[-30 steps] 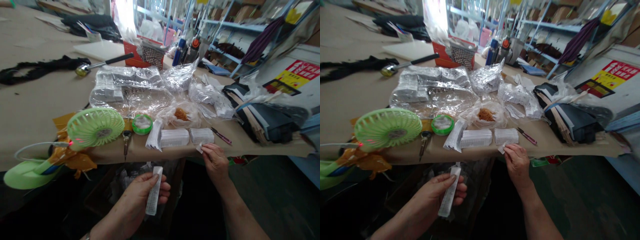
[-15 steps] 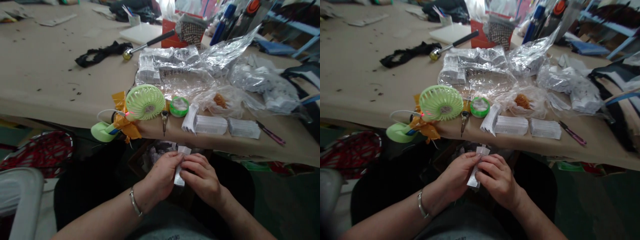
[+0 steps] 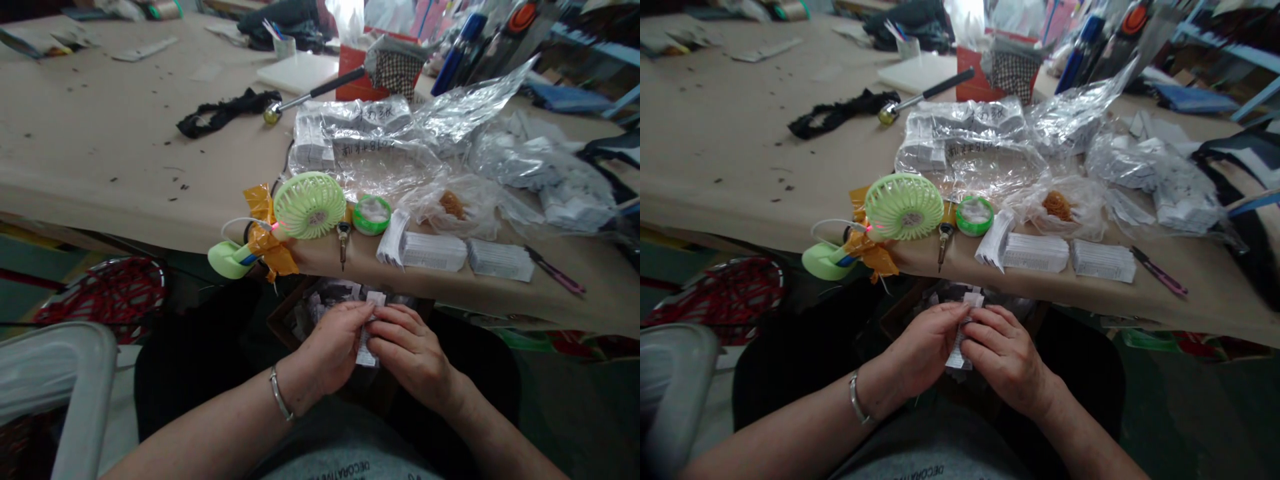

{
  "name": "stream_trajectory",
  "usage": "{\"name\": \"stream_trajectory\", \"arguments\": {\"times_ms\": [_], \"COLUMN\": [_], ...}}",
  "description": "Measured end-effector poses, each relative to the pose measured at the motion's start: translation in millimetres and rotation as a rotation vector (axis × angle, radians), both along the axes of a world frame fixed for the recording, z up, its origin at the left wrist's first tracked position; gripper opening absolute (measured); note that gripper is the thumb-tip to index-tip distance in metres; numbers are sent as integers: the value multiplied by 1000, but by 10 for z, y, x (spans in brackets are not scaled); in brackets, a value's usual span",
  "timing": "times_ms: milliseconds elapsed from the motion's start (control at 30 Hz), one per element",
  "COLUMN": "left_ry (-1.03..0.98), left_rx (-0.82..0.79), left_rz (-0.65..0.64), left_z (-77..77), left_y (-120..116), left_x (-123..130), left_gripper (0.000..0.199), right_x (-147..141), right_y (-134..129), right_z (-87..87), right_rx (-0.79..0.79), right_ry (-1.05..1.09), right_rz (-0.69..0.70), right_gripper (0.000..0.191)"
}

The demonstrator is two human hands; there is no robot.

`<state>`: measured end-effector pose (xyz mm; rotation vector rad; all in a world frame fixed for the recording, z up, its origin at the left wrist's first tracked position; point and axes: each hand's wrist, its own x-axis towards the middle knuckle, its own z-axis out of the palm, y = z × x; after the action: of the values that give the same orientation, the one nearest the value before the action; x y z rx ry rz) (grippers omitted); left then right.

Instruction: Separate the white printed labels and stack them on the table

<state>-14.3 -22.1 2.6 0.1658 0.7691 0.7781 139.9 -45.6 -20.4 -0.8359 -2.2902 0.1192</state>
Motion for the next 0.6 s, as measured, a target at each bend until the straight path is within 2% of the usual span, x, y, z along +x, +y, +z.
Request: {"name": "stream_trajectory", "arguments": {"times_ms": [200, 267, 333, 400, 467, 533, 600], "left_ry": [3, 11, 27, 33, 15, -3, -10], "left_rx": [23, 13, 26, 46, 58, 66, 75], "left_rz": [-68, -79, -148, -249, -331, -383, -425], "left_z": [-12, -16, -12, -4, 6, 14, 19], "left_y": [-18, -18, -19, -29, -46, -67, -86], "left_x": [-6, -21, -46, -74, -95, -102, -97], "left_gripper": [22, 18, 18, 22, 24, 24, 26], "right_x": [-5, 20, 67, 120, 160, 174, 163], "right_y": [-36, -67, -83, -66, -12, 58, 121], "right_z": [30, 26, 8, -23, -53, -75, -90], "right_rx": [-55, -112, -221, -437, -786, -1177, -1448], "right_ry": [53, 142, 322, 551, 747, 843, 872], "right_rz": [42, 38, -37, -155, -160, -16, 146], "right_gripper": [21, 28, 30, 27, 29, 43, 56]}}
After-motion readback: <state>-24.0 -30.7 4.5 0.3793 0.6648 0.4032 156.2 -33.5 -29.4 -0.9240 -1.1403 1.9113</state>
